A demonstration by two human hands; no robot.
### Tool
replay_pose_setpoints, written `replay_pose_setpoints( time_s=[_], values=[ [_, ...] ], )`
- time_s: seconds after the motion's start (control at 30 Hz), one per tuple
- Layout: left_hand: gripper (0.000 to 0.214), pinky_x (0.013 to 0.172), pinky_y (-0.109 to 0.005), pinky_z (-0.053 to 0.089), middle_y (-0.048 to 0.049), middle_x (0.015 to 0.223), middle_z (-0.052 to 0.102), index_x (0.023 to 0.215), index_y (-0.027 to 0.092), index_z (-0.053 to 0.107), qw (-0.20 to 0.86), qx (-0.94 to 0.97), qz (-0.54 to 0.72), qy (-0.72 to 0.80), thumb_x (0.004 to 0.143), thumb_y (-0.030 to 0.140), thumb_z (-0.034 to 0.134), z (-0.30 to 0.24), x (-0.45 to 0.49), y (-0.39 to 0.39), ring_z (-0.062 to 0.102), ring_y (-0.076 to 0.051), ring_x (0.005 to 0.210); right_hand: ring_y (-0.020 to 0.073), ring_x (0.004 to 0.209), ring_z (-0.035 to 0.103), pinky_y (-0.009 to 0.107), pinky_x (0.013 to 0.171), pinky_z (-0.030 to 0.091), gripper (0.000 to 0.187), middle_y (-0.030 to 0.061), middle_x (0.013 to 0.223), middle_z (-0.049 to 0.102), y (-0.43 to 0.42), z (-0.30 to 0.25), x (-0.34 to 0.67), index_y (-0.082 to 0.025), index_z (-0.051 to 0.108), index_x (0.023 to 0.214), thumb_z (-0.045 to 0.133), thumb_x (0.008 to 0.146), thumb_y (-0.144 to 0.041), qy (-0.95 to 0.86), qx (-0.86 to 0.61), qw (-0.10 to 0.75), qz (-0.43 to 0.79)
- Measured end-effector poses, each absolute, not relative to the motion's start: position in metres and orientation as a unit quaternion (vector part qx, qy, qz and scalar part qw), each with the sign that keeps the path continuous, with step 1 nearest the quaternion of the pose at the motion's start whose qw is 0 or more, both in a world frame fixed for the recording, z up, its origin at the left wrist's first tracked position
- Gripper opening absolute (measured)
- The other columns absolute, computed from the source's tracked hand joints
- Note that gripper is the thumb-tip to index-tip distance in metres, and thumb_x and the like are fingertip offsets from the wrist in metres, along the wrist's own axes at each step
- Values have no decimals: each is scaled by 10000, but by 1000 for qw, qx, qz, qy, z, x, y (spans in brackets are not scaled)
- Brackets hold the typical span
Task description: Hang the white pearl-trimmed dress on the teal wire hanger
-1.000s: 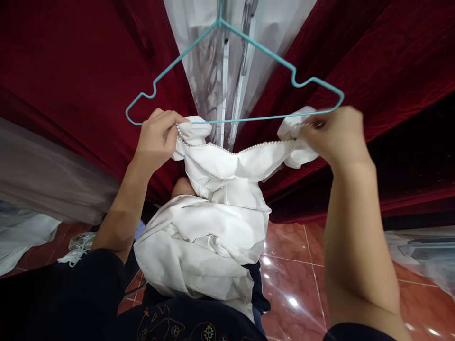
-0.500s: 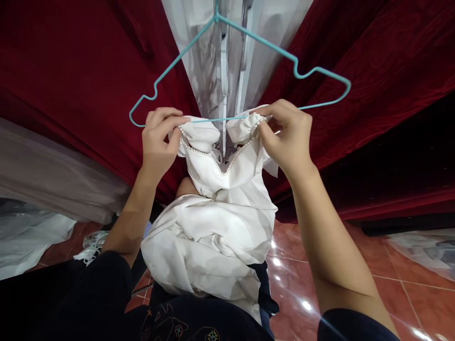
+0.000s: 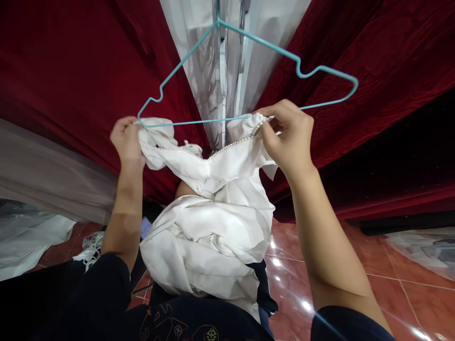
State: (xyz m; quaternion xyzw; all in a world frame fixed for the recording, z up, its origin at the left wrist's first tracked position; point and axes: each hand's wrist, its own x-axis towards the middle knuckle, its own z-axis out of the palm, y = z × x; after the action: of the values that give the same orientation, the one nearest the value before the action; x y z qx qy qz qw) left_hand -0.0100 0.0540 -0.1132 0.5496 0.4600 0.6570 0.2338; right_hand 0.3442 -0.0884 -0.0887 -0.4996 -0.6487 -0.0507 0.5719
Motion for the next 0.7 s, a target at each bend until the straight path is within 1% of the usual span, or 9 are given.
replay_pose_setpoints(
  time_s=[0.07,0.17,0.23,0.3,0.4,0.47,0.57,0.63,0.7],
  values=[
    [281,769,-225,458,70,802,513,961,174,528,145,565,692,426,1158,374,545,-81,-12,70,525,-11,794,120,702,601,270,601,430,150,54,873,744,-89,-90,342,-219,803,919,670,850,-228,-645,-501,575,-49],
    [444,694,-246,464,66,799,517,987,213,585,60,658,675,328,1057,647,649,-37,2,78,493,-33,728,125,687,594,273,590,426,146,59,874,747,-90,-90,338,-218,794,901,662,857,-262,-639,-509,575,-46],
    [500,646,-297,491,48,750,510,1038,268,604,86,732,618,273,974,760,667,-19,19,72,526,-86,677,128,672,587,278,576,414,139,57,860,744,-92,-91,336,-218,788,886,662,856,-270,-637,-507,580,-46],
    [503,702,-344,554,17,834,607,1128,314,598,124,774,569,249,974,793,594,-12,38,59,639,-144,775,136,670,587,295,577,421,133,54,859,743,-94,-91,334,-235,781,883,654,864,-269,-632,-507,583,-50],
    [423,890,-352,599,-6,1132,674,1214,328,554,63,780,582,223,1082,701,405,-20,62,34,679,-132,1051,160,716,610,333,621,464,131,44,905,750,-97,-91,333,-286,758,904,627,908,-276,-632,-533,560,-51],
    [368,916,-333,585,3,1106,661,1169,304,562,-3,772,604,197,1136,611,363,-33,72,17,655,-92,1037,172,734,618,351,644,482,132,30,904,742,-97,-91,334,-306,745,919,615,928,-282,-636,-539,551,-52],
    [324,943,-380,572,-23,1089,692,1147,290,635,-3,844,506,175,1185,482,376,-60,82,1,676,-154,1050,178,733,618,358,642,482,136,25,883,728,-94,-91,334,-302,745,931,616,925,-261,-639,-525,559,-59],
    [302,987,-419,556,-44,1167,725,1215,280,672,24,891,417,177,1166,312,376,-76,88,-3,691,-214,1128,183,759,627,363,645,482,178,39,916,730,-91,-94,334,-299,750,957,601,916,-212,-643,-511,567,-60],
    [399,1013,-430,544,-42,1212,742,1262,269,699,36,897,398,189,1078,130,373,-88,94,-5,693,-230,1170,204,836,654,371,650,491,267,61,1015,734,-91,-101,334,-307,752,1039,572,904,-163,-649,-495,573,-69]
  ],
)
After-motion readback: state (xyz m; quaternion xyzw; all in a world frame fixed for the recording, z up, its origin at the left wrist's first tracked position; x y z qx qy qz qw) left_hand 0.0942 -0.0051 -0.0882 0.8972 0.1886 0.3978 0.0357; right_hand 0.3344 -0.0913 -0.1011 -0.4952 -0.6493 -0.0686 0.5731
